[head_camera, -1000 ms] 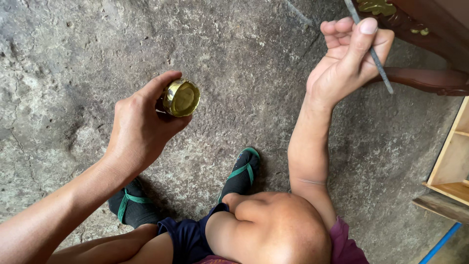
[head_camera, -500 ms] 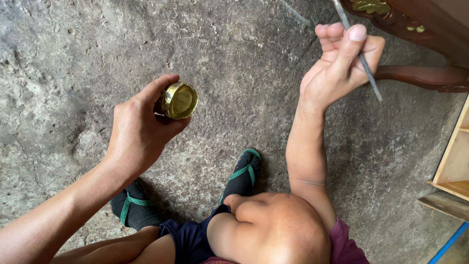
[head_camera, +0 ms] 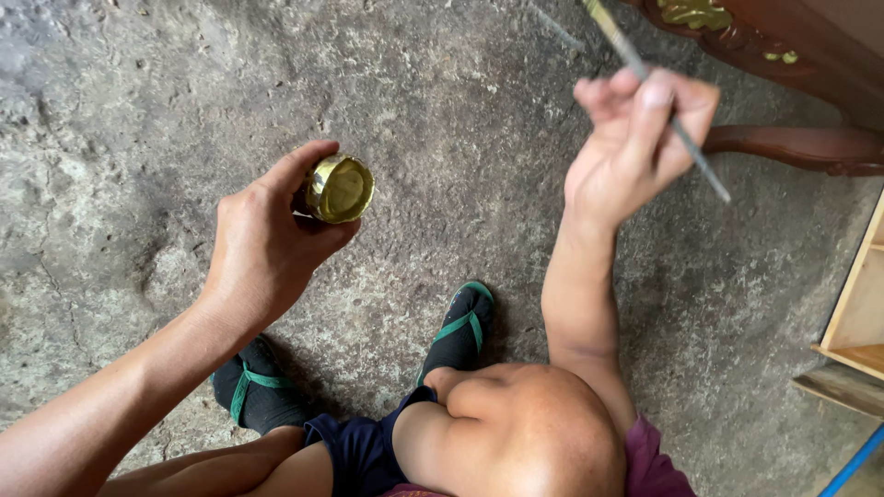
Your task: The person sits on the floor and uses a paintbrush to apply gold paint to the carved legs of a wooden table. They repeatedly dip the brush into a small container of paint and carefully apply it to the decorative details of the furniture.
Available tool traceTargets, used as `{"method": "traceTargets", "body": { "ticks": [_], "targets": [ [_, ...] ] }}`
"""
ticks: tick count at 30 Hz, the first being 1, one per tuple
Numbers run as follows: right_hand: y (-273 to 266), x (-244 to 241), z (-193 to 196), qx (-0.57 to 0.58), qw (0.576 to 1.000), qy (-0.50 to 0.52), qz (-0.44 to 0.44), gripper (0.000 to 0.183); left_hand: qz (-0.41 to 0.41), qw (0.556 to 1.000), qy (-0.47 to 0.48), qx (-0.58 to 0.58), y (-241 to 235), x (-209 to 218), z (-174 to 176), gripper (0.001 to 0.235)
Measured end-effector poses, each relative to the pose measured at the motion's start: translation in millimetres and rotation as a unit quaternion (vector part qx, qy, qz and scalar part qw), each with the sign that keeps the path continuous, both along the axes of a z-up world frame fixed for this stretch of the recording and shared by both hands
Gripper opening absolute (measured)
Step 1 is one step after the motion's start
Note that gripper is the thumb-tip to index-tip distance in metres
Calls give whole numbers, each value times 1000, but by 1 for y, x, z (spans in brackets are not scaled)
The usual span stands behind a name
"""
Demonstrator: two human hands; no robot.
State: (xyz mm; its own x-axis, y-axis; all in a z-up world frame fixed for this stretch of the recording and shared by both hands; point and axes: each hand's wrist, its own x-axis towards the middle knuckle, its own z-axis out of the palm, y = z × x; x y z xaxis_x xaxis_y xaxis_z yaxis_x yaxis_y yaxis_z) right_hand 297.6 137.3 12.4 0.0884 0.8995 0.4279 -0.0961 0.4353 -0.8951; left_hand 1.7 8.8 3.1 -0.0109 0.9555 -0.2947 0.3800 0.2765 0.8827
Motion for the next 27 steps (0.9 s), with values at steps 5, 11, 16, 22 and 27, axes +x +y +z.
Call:
{"method": "traceTargets", "body": {
  "ticks": [5, 11, 16, 22, 27],
  "targets": [
    [-55, -5, 19, -54, 989, -73, 117, 17, 17, 1000, -14, 9, 1, 0, -4, 73],
    [-90, -28, 42, -77, 956, -206, 194, 18, 34, 989, -64, 125, -4, 8, -15, 68],
    [-88, -48, 44, 13, 904, -369, 215, 15, 26, 987, -46, 152, -6, 11, -13, 63],
    [-86, -59, 46, 46, 882, -417, 216, 15, 21, 983, -70, 167, -8, 11, -9, 63],
    [-83, -59, 43, 44, 878, -427, 213, 15, 15, 984, -77, 157, -10, 12, -8, 63]
  ]
}}
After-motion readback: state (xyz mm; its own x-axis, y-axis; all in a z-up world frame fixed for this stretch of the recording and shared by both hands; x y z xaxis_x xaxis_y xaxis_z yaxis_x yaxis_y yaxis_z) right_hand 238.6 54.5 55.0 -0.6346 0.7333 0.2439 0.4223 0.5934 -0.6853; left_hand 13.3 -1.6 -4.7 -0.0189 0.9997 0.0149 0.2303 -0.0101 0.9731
